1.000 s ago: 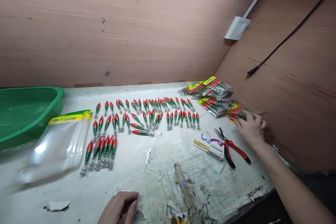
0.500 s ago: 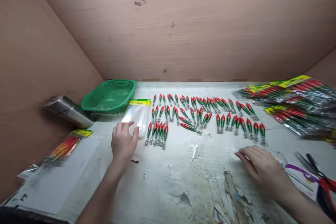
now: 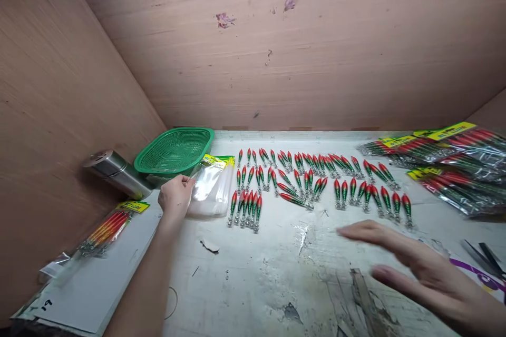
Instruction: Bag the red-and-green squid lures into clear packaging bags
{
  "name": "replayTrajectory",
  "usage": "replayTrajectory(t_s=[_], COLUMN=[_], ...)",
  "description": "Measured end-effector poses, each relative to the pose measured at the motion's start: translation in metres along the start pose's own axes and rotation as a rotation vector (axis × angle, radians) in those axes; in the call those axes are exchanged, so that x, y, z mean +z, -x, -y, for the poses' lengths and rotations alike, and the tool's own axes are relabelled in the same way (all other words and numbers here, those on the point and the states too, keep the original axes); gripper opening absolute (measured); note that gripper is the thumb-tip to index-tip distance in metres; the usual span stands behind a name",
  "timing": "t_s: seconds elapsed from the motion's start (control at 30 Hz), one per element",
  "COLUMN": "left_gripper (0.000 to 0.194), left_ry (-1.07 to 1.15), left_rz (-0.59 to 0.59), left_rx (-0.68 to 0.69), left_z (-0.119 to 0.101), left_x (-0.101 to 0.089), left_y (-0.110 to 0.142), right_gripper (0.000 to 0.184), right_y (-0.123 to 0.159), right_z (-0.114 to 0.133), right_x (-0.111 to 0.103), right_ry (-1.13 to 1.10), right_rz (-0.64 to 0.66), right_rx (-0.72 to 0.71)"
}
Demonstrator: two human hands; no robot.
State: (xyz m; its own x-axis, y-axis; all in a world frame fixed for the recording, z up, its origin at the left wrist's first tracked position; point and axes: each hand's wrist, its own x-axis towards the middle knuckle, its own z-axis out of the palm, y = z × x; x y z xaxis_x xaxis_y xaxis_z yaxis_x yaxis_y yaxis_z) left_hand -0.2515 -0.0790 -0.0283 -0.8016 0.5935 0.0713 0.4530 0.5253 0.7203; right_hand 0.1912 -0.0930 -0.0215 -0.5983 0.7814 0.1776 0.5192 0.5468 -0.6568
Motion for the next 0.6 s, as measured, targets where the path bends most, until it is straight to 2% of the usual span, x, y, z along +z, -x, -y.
replayTrajectory(t_s=[0.07,0.1,0.13,0.27,0.37,0.47,0.6], left_gripper=[0.014,0.011,0.009,0.012,0.023,0.025,0.017], left_ry=[0.161,0.257,0.361,0.792,1.029,1.188,1.307], left_rz=[-0.004,-0.001,0.007,0.121,0.218,0.258,0.321], left_rx=[-0.021,-0.041,-0.069,-0.242,-0.384,-0.485,-0.547], left_z=[0.000,0.000,-0.001,-0.008,-0.013,-0.015,-0.013], left_x=[-0.006,-0.009,-0.011,-0.020,-0.019,-0.010,0.010], left_y=[0.005,0.007,0.010,0.029,0.050,0.073,0.096], right_gripper=[0.030,0.028,0.026,0.013,0.022,0.023,0.023], right_y=[-0.022,-0.035,-0.048,-0.097,-0.122,-0.135,-0.137], right_z=[0.015,0.022,0.029,0.049,0.061,0.066,0.059], right_x=[0.014,0.025,0.039,0.104,0.138,0.152,0.147], right_ry=[-0.044,0.031,0.062,0.096,0.175,0.240,0.286], right_rz=[0.210,0.169,0.158,0.174,0.116,0.105,0.137], right_rx=[0.082,0.217,0.262,0.319,0.425,0.525,0.582])
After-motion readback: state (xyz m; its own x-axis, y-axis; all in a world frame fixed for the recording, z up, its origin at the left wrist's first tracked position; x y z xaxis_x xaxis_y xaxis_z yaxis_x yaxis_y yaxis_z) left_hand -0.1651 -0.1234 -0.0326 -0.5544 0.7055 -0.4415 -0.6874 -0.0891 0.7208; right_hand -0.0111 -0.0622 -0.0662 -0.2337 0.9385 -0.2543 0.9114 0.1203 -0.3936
